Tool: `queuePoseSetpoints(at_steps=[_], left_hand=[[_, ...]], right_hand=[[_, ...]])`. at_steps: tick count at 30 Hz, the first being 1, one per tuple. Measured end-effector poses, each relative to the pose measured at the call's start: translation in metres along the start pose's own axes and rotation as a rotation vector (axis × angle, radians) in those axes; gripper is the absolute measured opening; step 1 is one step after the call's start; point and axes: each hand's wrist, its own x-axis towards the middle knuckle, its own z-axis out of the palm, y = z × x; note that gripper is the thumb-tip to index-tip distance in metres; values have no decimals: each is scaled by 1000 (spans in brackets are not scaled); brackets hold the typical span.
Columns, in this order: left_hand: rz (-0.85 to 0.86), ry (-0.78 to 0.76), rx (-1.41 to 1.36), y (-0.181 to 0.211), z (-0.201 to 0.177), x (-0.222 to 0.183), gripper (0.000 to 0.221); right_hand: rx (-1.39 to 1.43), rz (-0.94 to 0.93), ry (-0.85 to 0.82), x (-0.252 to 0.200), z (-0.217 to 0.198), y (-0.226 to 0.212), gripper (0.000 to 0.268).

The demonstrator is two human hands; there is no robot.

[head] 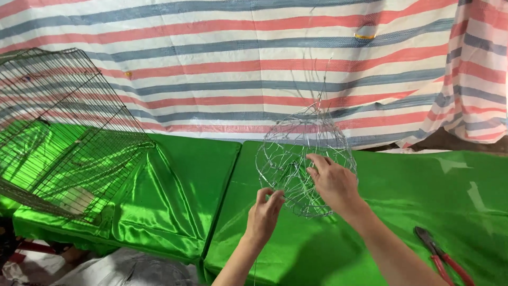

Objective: Inspecting and manually adjusting the wire structure of a cage to ensure proper shape and alignment.

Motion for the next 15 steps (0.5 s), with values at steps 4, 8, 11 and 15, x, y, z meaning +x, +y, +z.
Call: queuePoseSetpoints(at_steps=[4,8,11,15], left_hand=[[-382,-122,-143,39,-25,-6,59],[-976,-477,-689,66,-28,-49,18],[-953,-455,-675,51,-18,-65,20],[-934,-343,-558,45,-50,-22,30]], right_hand=[[-20,40,2,2,0,9,32],[-17,117,-32,-5,2,22,33],[-24,116,-50,-5,0,22,32],[-20,89,-30,-4,8,31,35]])
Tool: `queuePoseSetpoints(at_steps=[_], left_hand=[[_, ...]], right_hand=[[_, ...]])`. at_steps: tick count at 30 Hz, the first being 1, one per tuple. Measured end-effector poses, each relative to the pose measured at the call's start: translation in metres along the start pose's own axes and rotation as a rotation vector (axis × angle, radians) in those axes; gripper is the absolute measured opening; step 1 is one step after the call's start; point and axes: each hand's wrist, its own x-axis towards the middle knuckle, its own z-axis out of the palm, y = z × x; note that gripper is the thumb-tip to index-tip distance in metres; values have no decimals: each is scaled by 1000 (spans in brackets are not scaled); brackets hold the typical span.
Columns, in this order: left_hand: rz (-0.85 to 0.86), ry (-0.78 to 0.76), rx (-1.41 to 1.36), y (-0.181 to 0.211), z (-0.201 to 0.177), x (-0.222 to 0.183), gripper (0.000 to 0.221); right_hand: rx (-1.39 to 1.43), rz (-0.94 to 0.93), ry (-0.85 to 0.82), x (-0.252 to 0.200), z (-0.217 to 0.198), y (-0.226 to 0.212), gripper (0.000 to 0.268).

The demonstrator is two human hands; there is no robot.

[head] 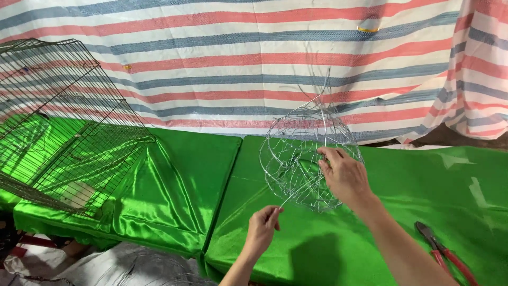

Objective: Inspecting and manually adjusting the wire structure of a cage to ensure proper shape and alignment.

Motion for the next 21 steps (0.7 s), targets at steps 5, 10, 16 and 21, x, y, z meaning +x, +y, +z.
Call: queuePoseSetpoints(at_steps=[5,10,16,21], left_hand=[[154,15,147,15,7,4,25],[190,-102,341,-16,10,7,26],[290,-132,823,-64,-27,22,23],[419,-20,709,-87,-37,30,23]], right_hand=[[74,57,-34,11,-31,-10,39],[186,118,-143,0,-42,-35,43],[226,55,-211,-10,-33,-49,41],[224,-49,-197,-12,-22,-47,27]])
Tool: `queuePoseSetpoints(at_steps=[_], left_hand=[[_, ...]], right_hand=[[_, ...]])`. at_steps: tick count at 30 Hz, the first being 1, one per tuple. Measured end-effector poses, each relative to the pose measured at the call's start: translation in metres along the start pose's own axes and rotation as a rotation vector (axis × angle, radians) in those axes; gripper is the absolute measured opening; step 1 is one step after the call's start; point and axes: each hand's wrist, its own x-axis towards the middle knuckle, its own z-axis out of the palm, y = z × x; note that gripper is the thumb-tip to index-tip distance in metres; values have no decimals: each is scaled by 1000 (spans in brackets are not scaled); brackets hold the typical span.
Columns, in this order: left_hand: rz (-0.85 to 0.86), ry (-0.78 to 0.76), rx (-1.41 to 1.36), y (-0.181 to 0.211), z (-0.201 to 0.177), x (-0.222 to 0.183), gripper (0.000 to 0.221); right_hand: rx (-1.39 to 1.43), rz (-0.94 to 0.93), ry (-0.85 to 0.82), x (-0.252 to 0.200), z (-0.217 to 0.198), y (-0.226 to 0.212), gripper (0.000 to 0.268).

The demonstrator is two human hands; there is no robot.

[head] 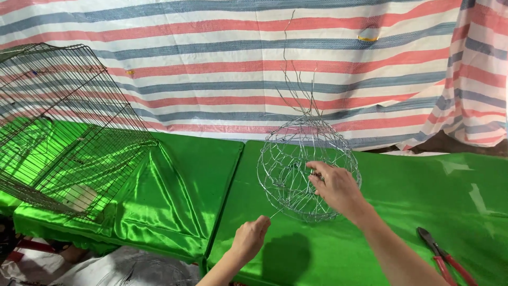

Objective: Inspecting and manually adjusting the wire structure of a cage to ensure proper shape and alignment.

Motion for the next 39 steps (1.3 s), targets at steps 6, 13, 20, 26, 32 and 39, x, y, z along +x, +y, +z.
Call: queuePoseSetpoints(at_steps=[6,13,20,26,32,39], left_hand=[[97,30,-305,52,21,-2,17],[94,154,-421,86,23,18,5],[-24,220,-457,94,32,33,29],[7,183,-650,97,70,21,12],[-34,273,-688,97,78,12,15],[-109,330,-828,86,75,18,24]], right_hand=[[61,-55,52,1,19,32,35],[51,-22,56,-2,13,25,33],[34,-15,77,-2,9,19,34],[71,-1,50,-3,9,26,31],[92,-41,24,-10,12,25,26],[-49,14,7,-10,14,24,38]])
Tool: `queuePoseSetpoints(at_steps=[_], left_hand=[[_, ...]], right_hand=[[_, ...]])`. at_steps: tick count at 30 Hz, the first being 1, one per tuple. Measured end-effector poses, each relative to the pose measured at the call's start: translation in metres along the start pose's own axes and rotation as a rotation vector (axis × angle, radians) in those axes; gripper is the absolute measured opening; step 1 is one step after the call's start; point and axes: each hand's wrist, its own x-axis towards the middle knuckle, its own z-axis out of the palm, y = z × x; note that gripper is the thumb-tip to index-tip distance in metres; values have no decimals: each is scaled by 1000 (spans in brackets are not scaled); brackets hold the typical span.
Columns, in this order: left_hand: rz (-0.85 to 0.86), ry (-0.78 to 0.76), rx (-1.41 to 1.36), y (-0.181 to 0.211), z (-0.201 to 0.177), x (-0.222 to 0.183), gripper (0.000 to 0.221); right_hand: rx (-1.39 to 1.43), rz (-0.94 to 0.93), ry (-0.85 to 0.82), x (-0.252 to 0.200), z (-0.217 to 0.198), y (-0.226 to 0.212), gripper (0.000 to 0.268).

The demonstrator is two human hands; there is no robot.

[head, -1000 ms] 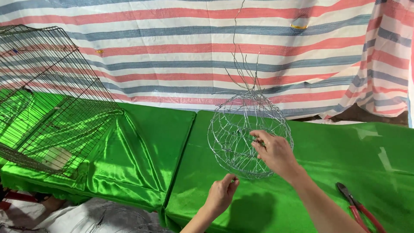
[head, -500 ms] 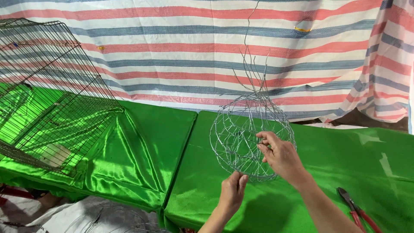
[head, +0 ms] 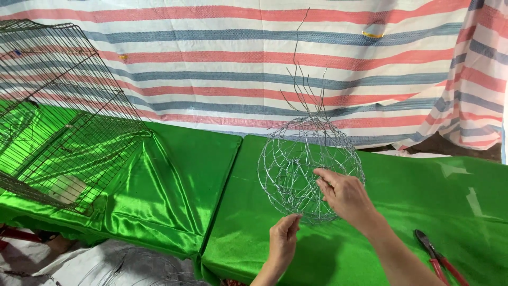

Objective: Inspecting and manually adjusting the wire structure of a cage to ensure proper shape and alignment.

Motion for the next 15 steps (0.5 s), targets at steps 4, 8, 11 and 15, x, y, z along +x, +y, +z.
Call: queuePoseSetpoints(at_steps=[4,8,11,15], left_hand=[[34,-15,16,4,-7,5,28],[-1,-19,72,10,-18,9,28],[101,38,276,5,-27,12,25],[354,178,502,-15,-32,17,16]], right_hand=[[-49,-53,30,0,4,10,36],[-7,21,-42,-1,2,9,31],[28,14,-60,-2,1,6,28],[33,41,-85,-3,2,1,29]])
